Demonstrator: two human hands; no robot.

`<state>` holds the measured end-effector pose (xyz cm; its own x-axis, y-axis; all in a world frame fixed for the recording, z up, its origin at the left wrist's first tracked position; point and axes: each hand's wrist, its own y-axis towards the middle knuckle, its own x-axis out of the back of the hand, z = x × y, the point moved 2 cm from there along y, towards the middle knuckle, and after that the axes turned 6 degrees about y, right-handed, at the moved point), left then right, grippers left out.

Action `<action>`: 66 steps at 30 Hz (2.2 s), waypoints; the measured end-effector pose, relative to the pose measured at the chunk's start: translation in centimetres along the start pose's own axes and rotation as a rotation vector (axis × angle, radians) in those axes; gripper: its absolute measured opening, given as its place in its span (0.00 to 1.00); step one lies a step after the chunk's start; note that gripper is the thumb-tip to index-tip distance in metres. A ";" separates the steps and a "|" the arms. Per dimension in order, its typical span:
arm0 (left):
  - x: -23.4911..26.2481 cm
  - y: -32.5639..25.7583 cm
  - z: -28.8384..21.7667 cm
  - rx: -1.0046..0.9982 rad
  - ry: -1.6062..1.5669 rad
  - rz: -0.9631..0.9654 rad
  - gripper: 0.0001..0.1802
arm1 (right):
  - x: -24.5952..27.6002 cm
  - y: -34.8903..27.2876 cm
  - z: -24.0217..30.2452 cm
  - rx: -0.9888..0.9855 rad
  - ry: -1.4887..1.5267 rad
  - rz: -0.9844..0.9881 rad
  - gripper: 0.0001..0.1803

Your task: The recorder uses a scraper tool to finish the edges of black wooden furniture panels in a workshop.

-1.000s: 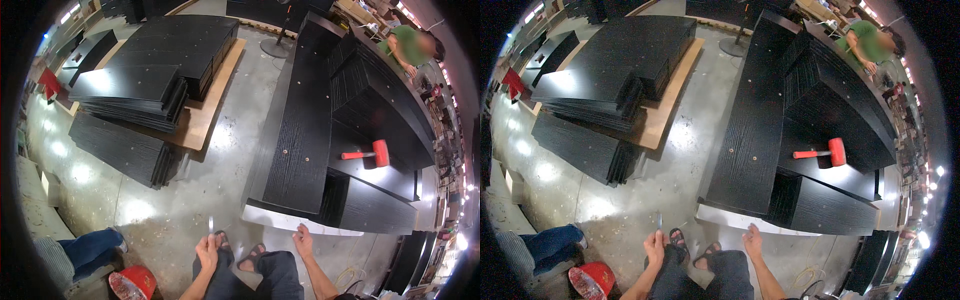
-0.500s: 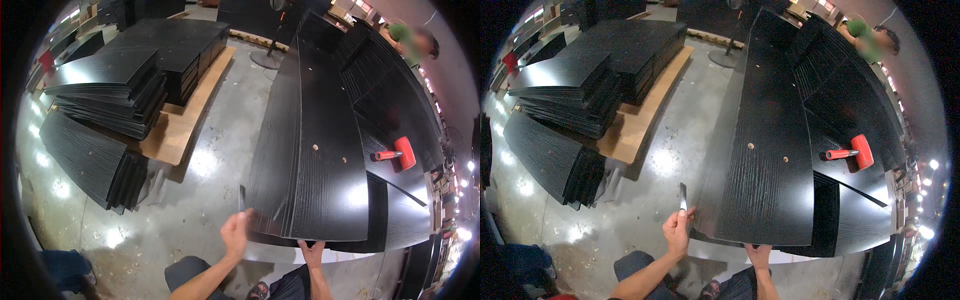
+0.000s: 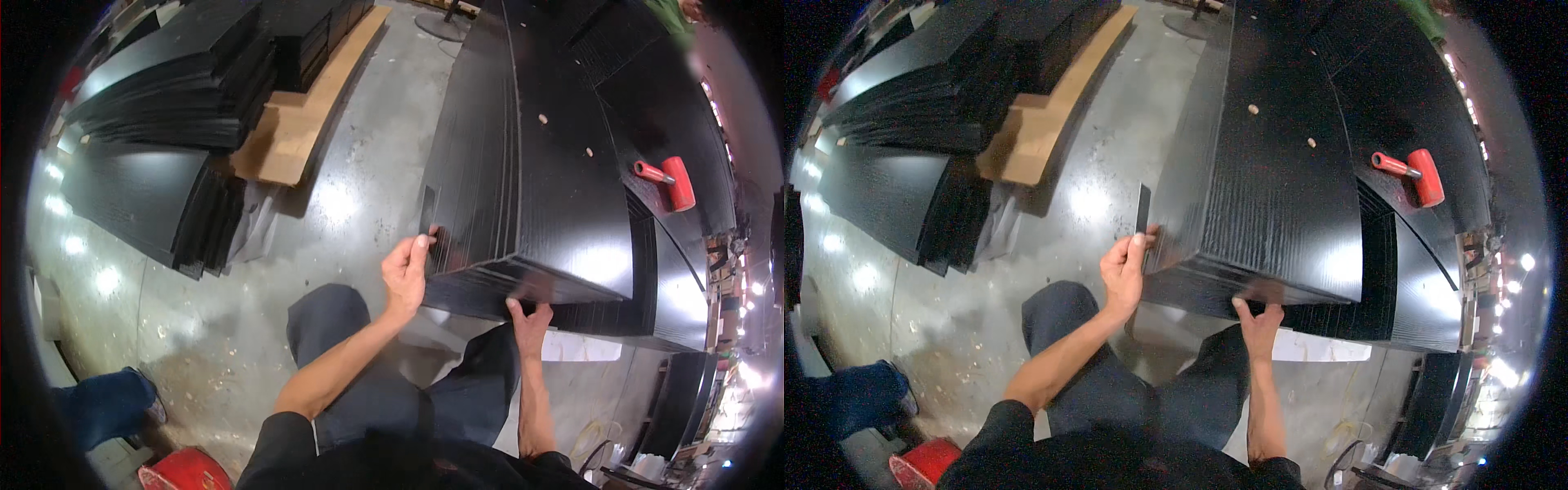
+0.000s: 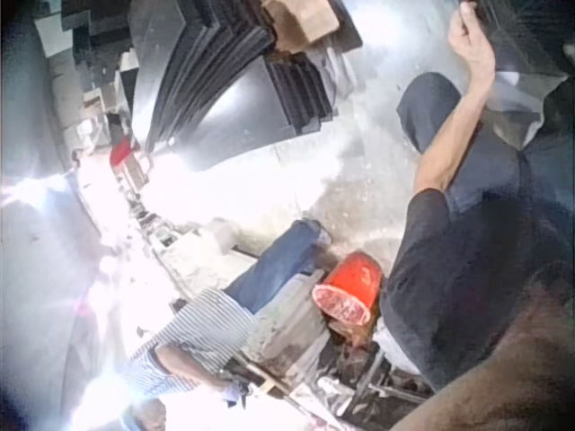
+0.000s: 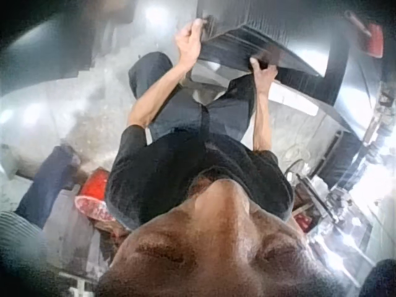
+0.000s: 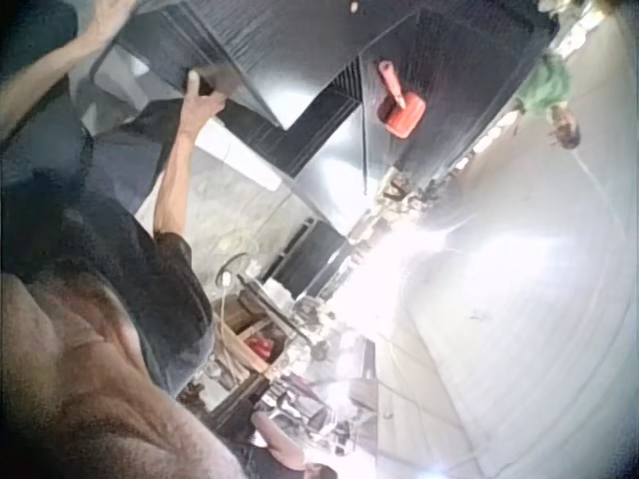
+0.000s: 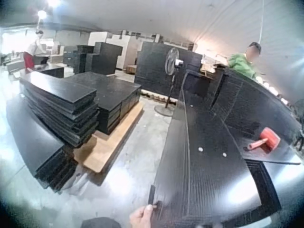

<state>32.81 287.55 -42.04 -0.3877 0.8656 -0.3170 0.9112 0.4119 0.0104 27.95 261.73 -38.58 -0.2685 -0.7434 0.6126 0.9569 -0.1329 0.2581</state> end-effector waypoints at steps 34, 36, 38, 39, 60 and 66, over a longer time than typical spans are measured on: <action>-0.6 -6.3 -0.5 0.034 -0.175 -0.050 0.16 | 0.6 -2.1 -0.3 -0.078 0.332 -0.214 0.33; -0.7 -6.1 -0.6 0.052 -0.172 -0.045 0.15 | 0.6 -2.1 -0.4 -0.095 0.346 -0.224 0.33; -0.5 -5.8 -0.6 0.067 -0.174 -0.050 0.15 | 0.6 -2.0 -0.1 -0.104 0.359 -0.226 0.33; -0.3 -5.6 -0.5 0.061 -0.164 -0.033 0.15 | 0.7 -2.0 0.1 -0.098 0.364 -0.235 0.32; 0.9 -4.5 -2.2 0.113 -0.118 -0.107 0.14 | -0.5 -2.2 2.8 -0.198 0.439 -0.177 0.32; -0.6 -4.2 -4.4 0.092 -0.111 -0.138 0.16 | -0.9 -2.2 3.2 -0.241 0.404 -0.172 0.38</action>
<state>28.62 286.55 -37.72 -0.4962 0.7640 -0.4125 0.8616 0.4918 -0.1255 25.78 264.76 -37.30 -0.4065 -0.8854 0.2256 0.9135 -0.3885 0.1210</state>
